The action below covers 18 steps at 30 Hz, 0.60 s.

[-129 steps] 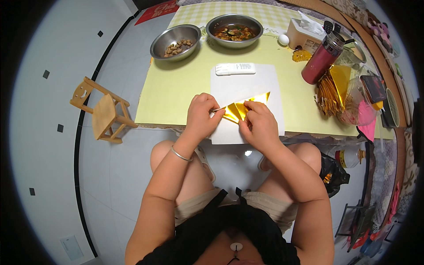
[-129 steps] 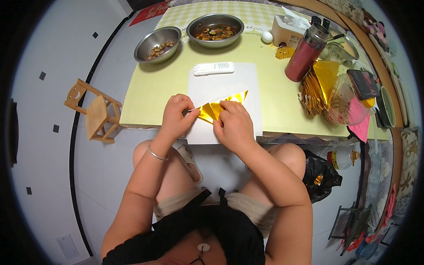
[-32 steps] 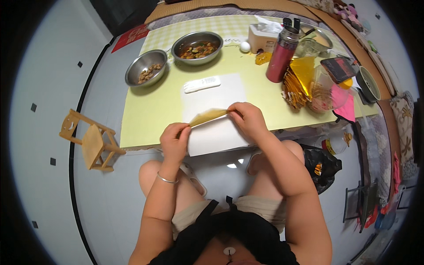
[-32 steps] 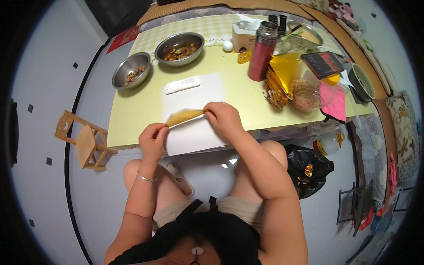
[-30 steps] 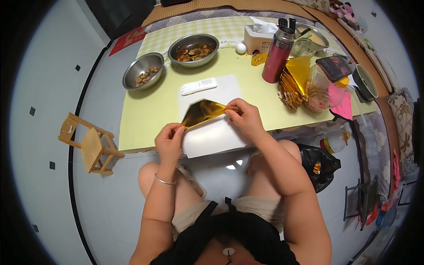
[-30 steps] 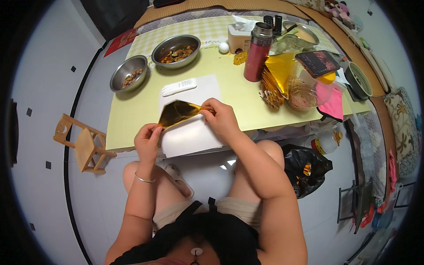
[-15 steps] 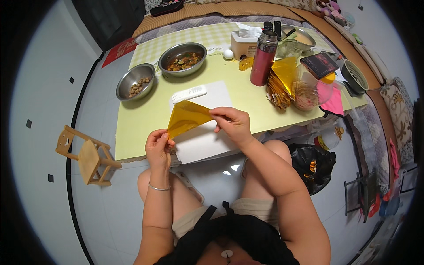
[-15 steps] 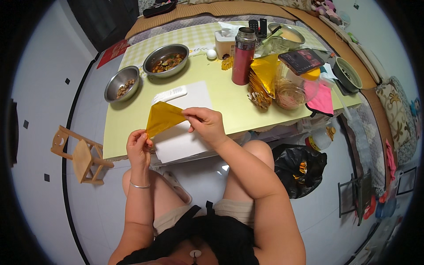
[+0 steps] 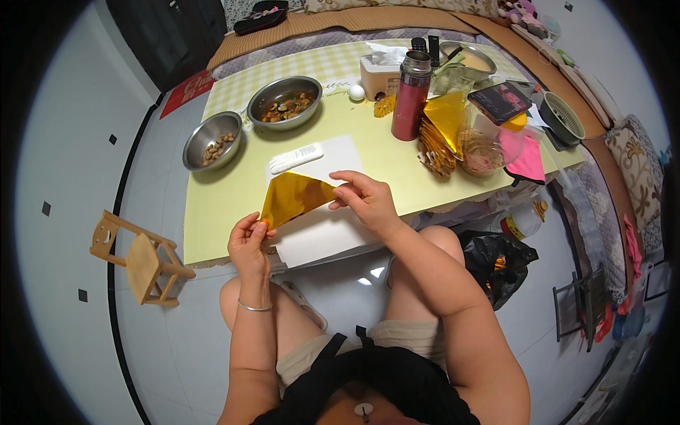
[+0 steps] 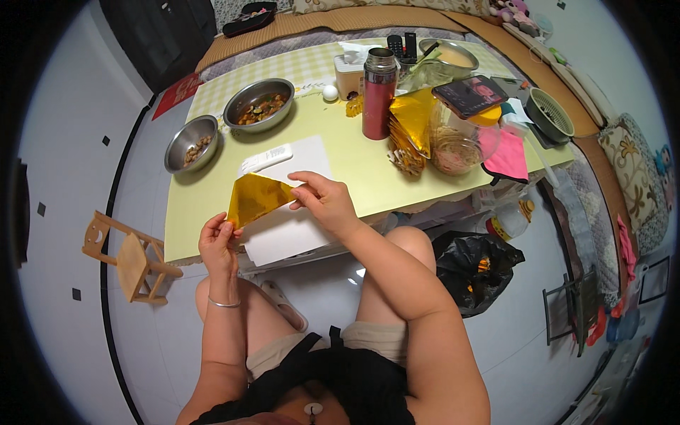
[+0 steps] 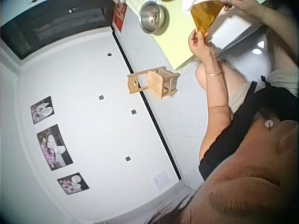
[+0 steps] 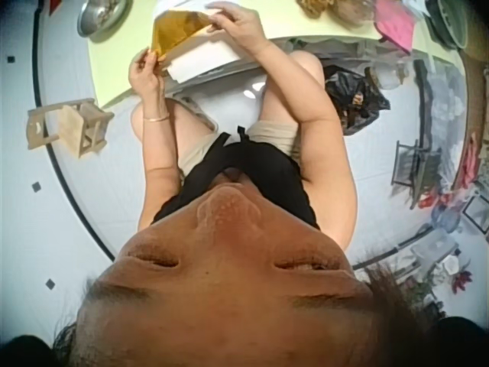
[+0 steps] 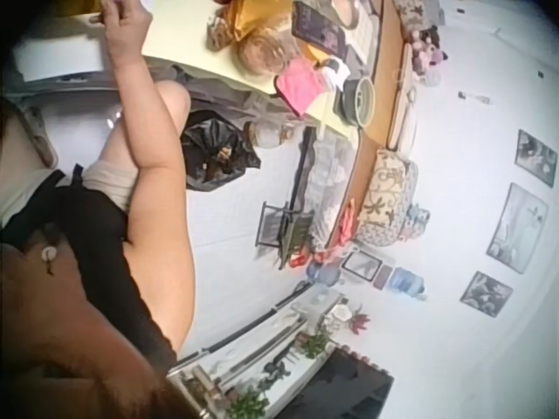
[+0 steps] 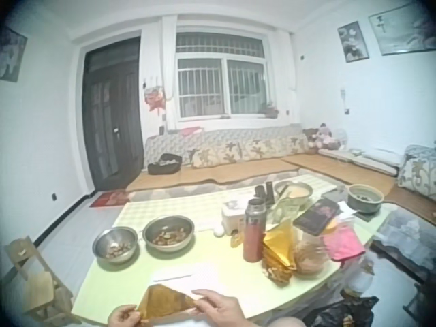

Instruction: The person sits on the floor and repeatedly folds small, gold-colored sheets of paper into smaller rectangular shapes. They use a white rectangular board as a guide to ensure straight folds, pressing down on the creases with their fingers. The folded items are stacked on the table to the right.

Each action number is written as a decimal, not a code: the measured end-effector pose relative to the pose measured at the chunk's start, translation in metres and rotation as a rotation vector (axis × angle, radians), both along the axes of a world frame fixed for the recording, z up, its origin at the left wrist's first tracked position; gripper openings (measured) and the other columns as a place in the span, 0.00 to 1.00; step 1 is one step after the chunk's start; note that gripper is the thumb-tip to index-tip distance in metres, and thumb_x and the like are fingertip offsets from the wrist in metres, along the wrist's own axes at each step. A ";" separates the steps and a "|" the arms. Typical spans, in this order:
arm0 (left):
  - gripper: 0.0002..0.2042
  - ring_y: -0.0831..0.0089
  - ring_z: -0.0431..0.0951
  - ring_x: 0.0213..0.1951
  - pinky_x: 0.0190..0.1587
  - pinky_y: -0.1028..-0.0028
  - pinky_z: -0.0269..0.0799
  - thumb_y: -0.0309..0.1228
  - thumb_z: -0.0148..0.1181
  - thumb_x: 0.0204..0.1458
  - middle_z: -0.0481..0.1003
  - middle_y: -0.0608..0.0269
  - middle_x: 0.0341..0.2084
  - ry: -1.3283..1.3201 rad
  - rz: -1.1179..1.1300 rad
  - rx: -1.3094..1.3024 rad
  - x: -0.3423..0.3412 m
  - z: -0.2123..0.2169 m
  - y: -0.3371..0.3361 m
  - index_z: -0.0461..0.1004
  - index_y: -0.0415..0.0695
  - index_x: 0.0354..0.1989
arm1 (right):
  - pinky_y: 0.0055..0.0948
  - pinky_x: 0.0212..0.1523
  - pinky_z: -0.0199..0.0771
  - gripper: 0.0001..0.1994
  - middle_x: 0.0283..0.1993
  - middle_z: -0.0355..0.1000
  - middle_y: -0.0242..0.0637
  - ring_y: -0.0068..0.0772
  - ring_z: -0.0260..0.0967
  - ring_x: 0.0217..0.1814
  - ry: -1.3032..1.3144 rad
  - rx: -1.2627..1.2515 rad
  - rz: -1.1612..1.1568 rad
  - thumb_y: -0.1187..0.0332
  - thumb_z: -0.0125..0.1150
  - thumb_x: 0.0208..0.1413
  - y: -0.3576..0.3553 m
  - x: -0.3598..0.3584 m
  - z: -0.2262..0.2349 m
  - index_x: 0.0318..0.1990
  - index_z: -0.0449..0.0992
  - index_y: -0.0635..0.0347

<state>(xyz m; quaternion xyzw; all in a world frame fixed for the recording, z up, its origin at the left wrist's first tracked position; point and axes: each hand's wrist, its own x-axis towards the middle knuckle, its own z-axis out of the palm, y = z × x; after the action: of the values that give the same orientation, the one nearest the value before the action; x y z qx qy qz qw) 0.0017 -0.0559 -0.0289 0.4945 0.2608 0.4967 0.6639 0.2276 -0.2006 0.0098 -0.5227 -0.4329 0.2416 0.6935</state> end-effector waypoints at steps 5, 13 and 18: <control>0.18 0.73 0.80 0.35 0.42 0.73 0.82 0.18 0.62 0.58 0.79 0.59 0.36 0.080 0.034 0.136 0.000 0.000 -0.001 0.75 0.34 0.57 | 0.21 0.32 0.80 0.10 0.36 0.80 0.37 0.26 0.82 0.34 0.319 -0.219 0.117 0.75 0.60 0.64 -0.001 0.007 0.000 0.50 0.79 0.68; 0.14 0.73 0.81 0.34 0.39 0.75 0.82 0.16 0.64 0.55 0.81 0.56 0.37 0.227 -0.010 0.288 -0.006 0.000 -0.002 0.79 0.33 0.51 | 0.18 0.28 0.77 0.03 0.33 0.79 0.34 0.23 0.81 0.30 0.226 -0.320 0.148 0.76 0.62 0.61 -0.005 0.018 -0.002 0.38 0.80 0.66; 0.07 0.74 0.80 0.30 0.37 0.76 0.80 0.18 0.64 0.56 0.81 0.57 0.33 0.252 -0.049 0.156 -0.009 0.004 -0.006 0.80 0.33 0.42 | 0.17 0.25 0.74 0.03 0.30 0.79 0.33 0.22 0.80 0.27 0.193 -0.332 0.100 0.76 0.63 0.60 -0.009 0.012 0.008 0.36 0.80 0.66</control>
<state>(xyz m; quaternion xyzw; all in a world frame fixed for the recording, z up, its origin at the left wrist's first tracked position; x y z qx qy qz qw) -0.0071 -0.0615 -0.0252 0.6094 0.2907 0.4331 0.5971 0.2393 -0.2095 0.0175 -0.5823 -0.3442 0.3928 0.6230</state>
